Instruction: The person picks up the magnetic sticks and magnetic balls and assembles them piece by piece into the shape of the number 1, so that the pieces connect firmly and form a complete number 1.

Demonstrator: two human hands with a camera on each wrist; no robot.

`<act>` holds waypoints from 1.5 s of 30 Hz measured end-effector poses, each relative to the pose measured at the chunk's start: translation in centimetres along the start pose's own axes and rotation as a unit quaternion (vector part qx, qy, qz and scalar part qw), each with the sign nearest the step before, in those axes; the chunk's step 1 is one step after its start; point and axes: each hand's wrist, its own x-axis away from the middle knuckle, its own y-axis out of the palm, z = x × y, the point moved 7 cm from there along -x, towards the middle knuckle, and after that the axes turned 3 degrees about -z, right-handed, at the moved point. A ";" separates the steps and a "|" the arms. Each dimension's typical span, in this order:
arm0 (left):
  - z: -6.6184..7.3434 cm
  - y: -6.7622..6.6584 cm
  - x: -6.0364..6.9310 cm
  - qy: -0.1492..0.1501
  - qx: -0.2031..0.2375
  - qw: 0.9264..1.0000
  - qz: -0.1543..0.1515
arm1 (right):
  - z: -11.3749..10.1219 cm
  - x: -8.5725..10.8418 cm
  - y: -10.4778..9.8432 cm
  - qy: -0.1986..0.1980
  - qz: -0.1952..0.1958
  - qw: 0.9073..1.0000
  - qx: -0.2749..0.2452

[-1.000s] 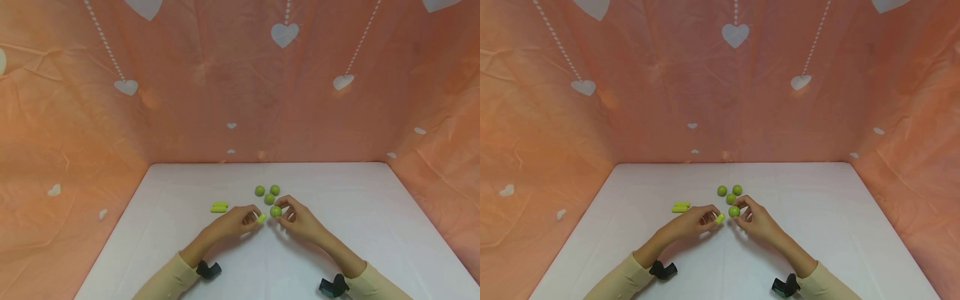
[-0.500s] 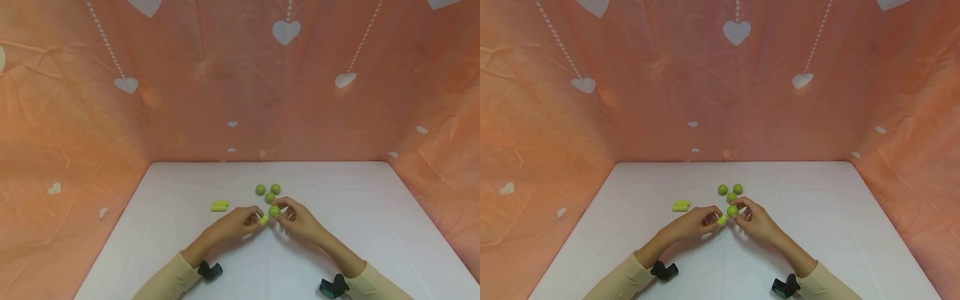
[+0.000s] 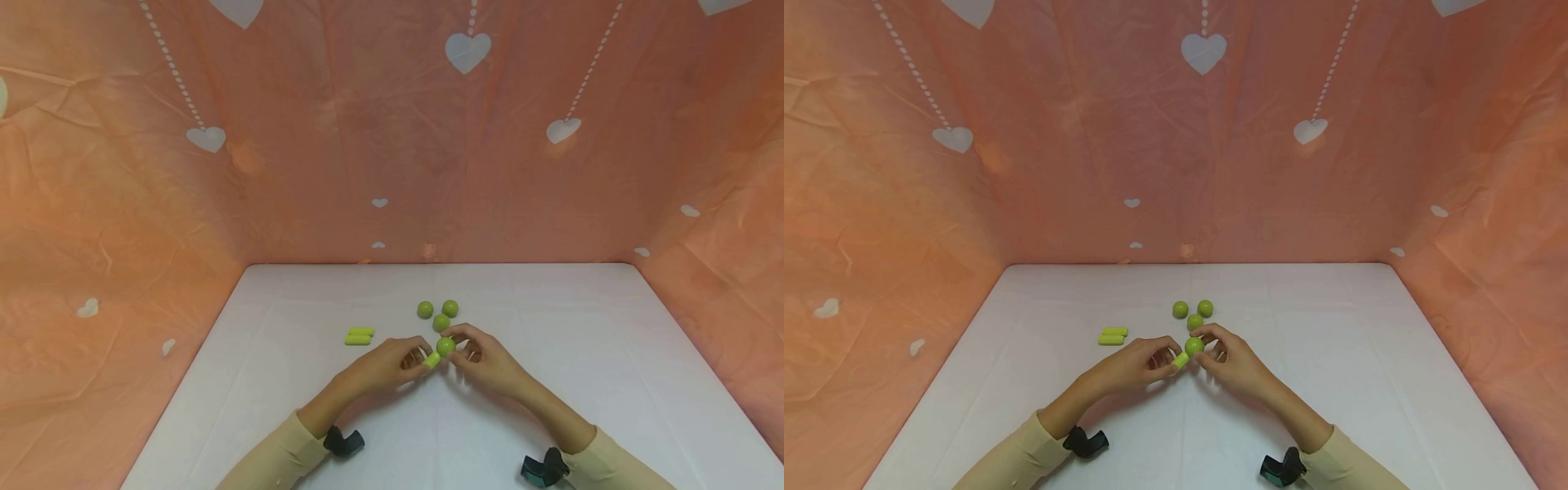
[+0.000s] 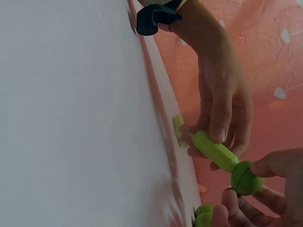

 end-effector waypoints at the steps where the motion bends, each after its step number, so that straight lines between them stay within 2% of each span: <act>1: 0.0 0.0 0.0 0.001 -0.002 1.000 0.001 | 0.0 0.0 0.0 0.001 -0.002 1.000 -0.005; 13: 0.2 0.1 -0.2 -0.015 -0.011 1.000 -0.002 | 1.5 -0.3 0.7 0.004 -0.033 0.997 -0.070; 17: -0.1 0.2 -0.2 -0.026 -0.020 0.999 -0.001 | 2.3 -0.4 0.7 0.022 -0.038 0.994 -0.098; 21: -0.4 -0.1 0.0 -0.041 -0.027 0.999 0.004 | 3.5 -0.6 0.5 0.057 -0.041 0.990 -0.118; 25: -0.3 -0.4 0.1 -0.037 -0.032 0.999 0.012 | 4.7 -0.7 0.2 0.087 -0.031 0.987 -0.134; 33: -0.2 -1.3 -0.1 -0.029 -0.049 0.998 0.035 | 5.3 -0.8 -0.1 0.096 -0.024 0.978 -0.182; 39: -0.1 -2.2 -1.1 -0.029 -0.093 0.993 0.068 | 5.5 -0.7 -0.2 0.100 -0.034 0.971 -0.214; 45: -0.2 -3.1 -2.3 -0.042 -0.161 0.980 0.105 | 5.5 -0.7 0.1 0.111 -0.044 0.969 -0.216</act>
